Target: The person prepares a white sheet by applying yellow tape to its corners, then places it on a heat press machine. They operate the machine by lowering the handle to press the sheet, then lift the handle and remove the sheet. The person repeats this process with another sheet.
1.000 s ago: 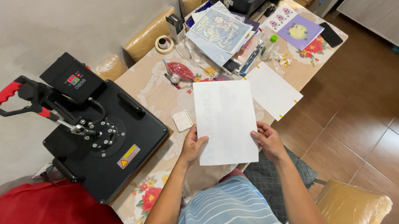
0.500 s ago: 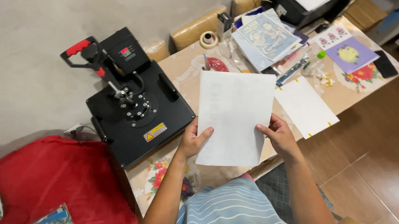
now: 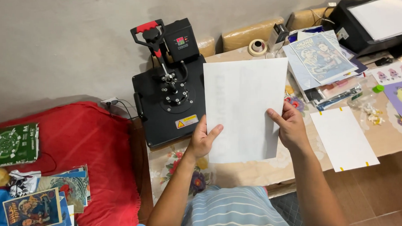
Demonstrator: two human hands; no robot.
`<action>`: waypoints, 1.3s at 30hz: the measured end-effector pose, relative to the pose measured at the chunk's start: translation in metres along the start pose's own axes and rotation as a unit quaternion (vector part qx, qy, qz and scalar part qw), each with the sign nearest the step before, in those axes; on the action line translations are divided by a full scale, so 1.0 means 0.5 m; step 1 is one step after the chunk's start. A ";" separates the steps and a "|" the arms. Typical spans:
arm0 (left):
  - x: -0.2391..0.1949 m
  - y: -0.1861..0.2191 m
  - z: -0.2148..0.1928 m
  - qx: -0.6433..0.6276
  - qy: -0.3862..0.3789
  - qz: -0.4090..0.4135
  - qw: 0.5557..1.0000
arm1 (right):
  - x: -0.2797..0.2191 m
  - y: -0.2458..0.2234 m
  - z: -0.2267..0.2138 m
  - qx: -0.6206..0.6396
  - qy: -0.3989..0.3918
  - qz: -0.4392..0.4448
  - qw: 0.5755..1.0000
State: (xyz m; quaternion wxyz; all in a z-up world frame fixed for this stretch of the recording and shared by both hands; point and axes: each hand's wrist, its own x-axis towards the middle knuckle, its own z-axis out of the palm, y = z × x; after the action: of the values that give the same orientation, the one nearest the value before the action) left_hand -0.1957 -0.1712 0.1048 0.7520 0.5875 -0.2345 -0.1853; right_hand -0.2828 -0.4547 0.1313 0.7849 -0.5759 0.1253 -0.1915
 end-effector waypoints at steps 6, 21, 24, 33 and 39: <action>0.011 0.033 0.018 -0.044 0.033 0.018 0.998 | 0.024 0.007 -0.007 0.007 -0.014 0.021 1.000; 0.101 0.104 0.031 -0.101 0.075 0.082 0.989 | 0.021 0.002 -0.038 -0.020 -0.059 0.026 0.998; 0.109 0.099 0.034 -0.099 0.073 0.083 0.989 | 0.025 0.001 -0.048 -0.023 -0.054 0.023 0.998; 0.126 0.111 0.034 -0.101 0.056 0.071 0.991 | 0.026 -0.041 -0.029 -0.022 -0.053 0.016 0.998; 0.133 0.136 0.039 -0.097 0.047 0.076 0.991 | 0.025 -0.057 -0.022 -0.016 -0.053 0.001 0.998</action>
State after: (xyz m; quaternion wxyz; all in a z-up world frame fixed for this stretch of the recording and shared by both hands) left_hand -0.1519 -0.2070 0.1839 0.8278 0.5000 -0.2236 -0.1216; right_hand -0.2804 -0.4772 0.1552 0.7815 -0.5973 0.0868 -0.1579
